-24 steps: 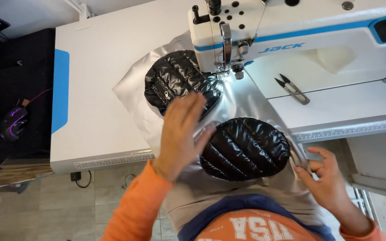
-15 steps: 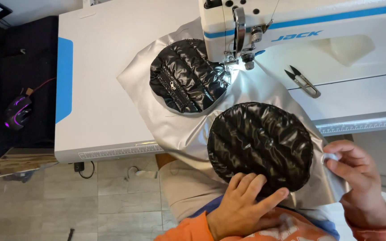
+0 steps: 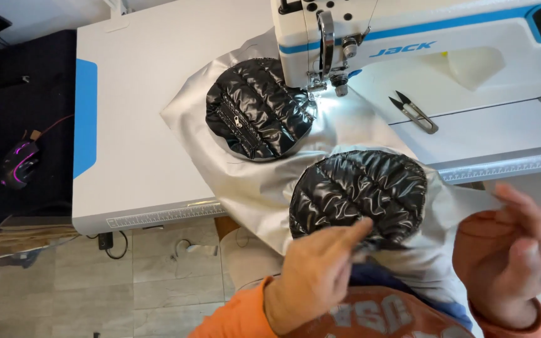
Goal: Sewing circular quilted patches onto silver fabric and cutting them out using an industrial sewing machine and scissors.
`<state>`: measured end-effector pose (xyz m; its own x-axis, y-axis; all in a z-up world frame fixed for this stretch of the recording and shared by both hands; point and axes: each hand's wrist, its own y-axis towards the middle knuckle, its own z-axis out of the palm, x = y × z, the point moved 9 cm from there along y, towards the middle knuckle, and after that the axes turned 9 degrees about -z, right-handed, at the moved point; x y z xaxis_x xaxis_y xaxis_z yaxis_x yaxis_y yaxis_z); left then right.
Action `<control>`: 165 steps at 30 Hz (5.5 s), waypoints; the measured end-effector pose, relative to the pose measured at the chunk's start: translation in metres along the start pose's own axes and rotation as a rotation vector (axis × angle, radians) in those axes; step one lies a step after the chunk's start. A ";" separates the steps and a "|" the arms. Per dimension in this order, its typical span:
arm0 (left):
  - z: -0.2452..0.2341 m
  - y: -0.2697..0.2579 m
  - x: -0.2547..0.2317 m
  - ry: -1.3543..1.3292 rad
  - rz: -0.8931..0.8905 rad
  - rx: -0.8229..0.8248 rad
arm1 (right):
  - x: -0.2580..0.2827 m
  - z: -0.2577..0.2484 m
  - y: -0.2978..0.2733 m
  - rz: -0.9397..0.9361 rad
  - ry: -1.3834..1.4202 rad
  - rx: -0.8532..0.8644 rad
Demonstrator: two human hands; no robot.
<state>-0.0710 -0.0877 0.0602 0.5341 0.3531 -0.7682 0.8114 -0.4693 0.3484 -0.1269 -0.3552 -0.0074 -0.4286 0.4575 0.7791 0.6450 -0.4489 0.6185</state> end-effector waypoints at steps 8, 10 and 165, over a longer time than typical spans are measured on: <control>0.004 0.038 0.154 -0.605 -0.638 0.123 | 0.112 0.147 0.055 -0.754 -0.015 0.720; 0.018 0.037 0.158 -0.679 -0.704 0.129 | 0.104 0.178 0.057 -0.823 -0.073 0.807; -0.025 0.151 0.242 0.815 -0.162 0.303 | -0.028 0.280 0.049 -0.902 -0.642 1.094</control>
<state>0.1866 -0.0525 -0.0601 0.5151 0.8467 -0.1333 0.8557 -0.5170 0.0228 0.0937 -0.1753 -0.0282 -0.7656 0.6266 -0.1459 0.5856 0.7726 0.2453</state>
